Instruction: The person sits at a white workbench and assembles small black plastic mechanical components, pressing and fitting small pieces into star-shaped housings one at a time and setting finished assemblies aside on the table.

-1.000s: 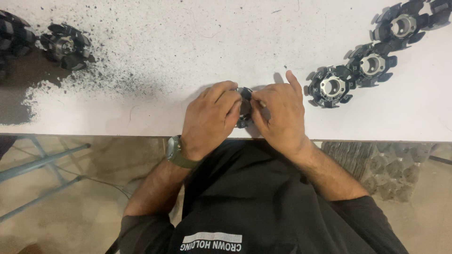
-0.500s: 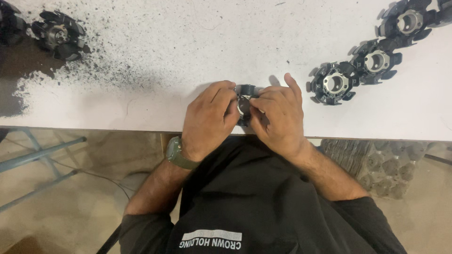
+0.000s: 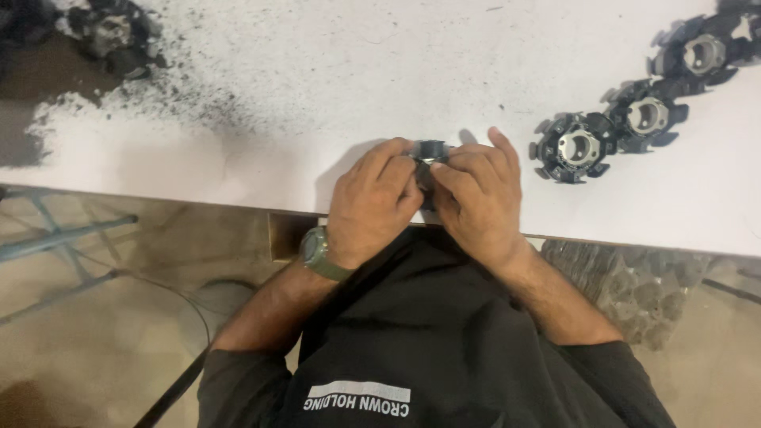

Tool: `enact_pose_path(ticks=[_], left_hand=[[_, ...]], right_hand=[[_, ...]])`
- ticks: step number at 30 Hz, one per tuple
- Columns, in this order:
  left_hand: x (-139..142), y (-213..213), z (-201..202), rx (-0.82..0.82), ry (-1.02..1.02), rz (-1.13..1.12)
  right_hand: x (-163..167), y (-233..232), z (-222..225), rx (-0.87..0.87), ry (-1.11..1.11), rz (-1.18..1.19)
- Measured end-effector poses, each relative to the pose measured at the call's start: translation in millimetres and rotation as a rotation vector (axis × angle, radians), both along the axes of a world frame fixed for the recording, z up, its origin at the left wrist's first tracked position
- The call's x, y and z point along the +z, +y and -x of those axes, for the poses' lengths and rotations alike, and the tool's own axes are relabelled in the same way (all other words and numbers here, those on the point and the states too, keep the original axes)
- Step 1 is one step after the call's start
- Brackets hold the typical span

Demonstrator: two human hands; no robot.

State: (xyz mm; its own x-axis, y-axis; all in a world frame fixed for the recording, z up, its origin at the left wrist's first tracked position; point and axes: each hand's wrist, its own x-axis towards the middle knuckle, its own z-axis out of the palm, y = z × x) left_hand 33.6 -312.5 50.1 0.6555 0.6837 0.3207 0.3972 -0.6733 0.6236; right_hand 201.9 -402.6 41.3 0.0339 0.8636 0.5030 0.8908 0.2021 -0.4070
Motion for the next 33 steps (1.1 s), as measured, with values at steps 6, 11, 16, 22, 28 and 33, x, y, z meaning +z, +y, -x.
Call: enact_pose_path(ticks=[6,11,16,22,28,33], left_hand=[[-17.3,28.2,38.8,0.047,-0.036,-0.062],[-13.6,147.4,138.1,0.602,0.107,-0.448],[7.0,180.3,156.4,0.722,0.351,-0.104],[16.7,150.7,131.0,0.36,0.416,-0.405],[0.5,142.7,60.5,0.034,0.295,-0.035],[-5.9,37.7,1.4,-0.16,0.15,-0.044]], right_hand=[[6.5,-9.5,-24.8,-0.11,-0.046,0.074],[0.5,-39.9,-63.3,-0.222,0.023,0.069],[-11.1,-57.4,-94.2,-0.284,0.006,0.043],[-15.4,-71.9,-120.5,-0.362,0.02,0.065],[-14.8,-72.5,-132.7,-0.355,-0.002,0.034],[-12.0,-76.1,-135.1,-0.376,0.025,0.059]])
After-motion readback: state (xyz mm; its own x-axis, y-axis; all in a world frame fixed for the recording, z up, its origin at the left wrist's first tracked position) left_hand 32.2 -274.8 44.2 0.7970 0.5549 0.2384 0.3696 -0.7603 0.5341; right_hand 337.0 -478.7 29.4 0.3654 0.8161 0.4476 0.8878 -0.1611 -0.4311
